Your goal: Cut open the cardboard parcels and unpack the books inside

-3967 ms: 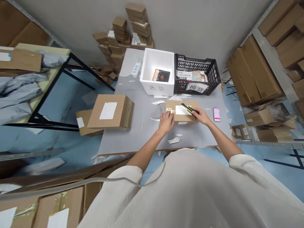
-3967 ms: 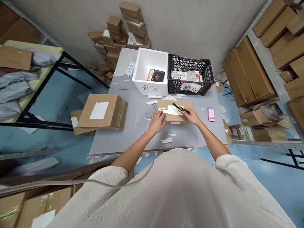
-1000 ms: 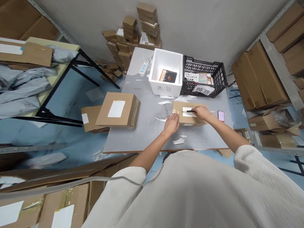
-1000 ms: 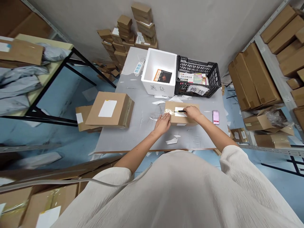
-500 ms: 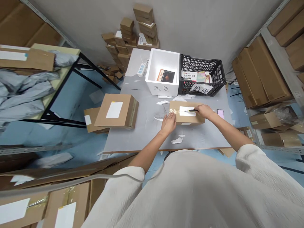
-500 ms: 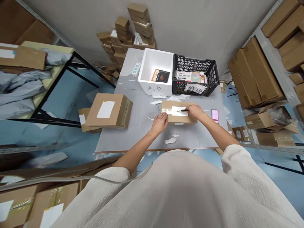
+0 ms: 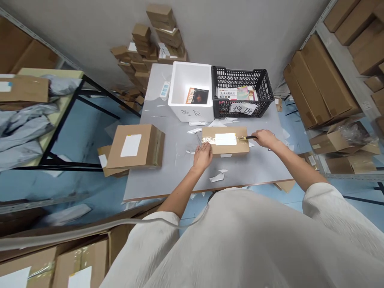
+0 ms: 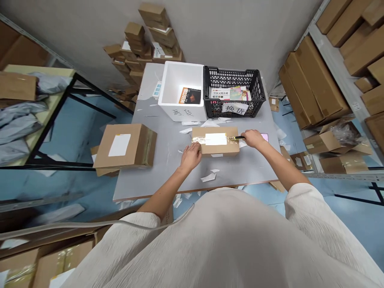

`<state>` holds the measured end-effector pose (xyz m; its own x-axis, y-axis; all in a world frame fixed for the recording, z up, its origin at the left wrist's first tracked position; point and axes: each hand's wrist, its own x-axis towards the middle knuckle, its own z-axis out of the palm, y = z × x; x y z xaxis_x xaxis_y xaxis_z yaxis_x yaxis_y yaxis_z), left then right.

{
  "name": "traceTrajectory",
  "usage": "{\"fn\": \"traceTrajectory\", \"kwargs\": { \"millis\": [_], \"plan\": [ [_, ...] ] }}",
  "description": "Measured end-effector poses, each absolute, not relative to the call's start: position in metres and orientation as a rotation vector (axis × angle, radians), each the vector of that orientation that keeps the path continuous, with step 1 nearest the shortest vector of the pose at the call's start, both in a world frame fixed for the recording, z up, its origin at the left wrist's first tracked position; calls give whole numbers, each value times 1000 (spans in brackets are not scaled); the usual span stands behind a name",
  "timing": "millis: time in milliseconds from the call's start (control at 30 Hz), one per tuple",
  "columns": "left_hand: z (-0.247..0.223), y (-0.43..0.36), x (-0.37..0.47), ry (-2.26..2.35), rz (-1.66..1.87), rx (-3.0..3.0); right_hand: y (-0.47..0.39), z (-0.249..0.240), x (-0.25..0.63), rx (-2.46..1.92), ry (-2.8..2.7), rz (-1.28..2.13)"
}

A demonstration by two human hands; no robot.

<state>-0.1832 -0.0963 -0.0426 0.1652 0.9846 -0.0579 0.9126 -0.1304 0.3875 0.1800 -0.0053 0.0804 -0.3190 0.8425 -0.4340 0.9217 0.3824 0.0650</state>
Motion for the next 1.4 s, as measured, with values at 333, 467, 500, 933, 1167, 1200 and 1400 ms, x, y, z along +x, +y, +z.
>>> {"fn": "traceTrajectory", "kwargs": {
  "millis": [333,467,500,933,1167,1200,1400],
  "plan": [
    [-31,-93,-176,1886,184,2057,-12,78,211,1540,2238,-270],
    [-24,-89,-167,1926,91,2045,-11,78,219,1538,2245,-264],
    [-23,-87,-165,1934,60,2047,-11,77,223,1540,2244,-255],
    [-22,-47,-103,1519,-6,2325,-26,50,264,1760,2315,-506],
    [-27,-25,-93,1520,-183,2329,-25,36,260,1788,2407,-671],
    [-28,-24,-92,1513,-194,2335,-24,34,260,1791,2408,-684],
    [-31,-19,-88,1509,-204,2325,-16,23,262,1851,2408,-751]
  ]
}}
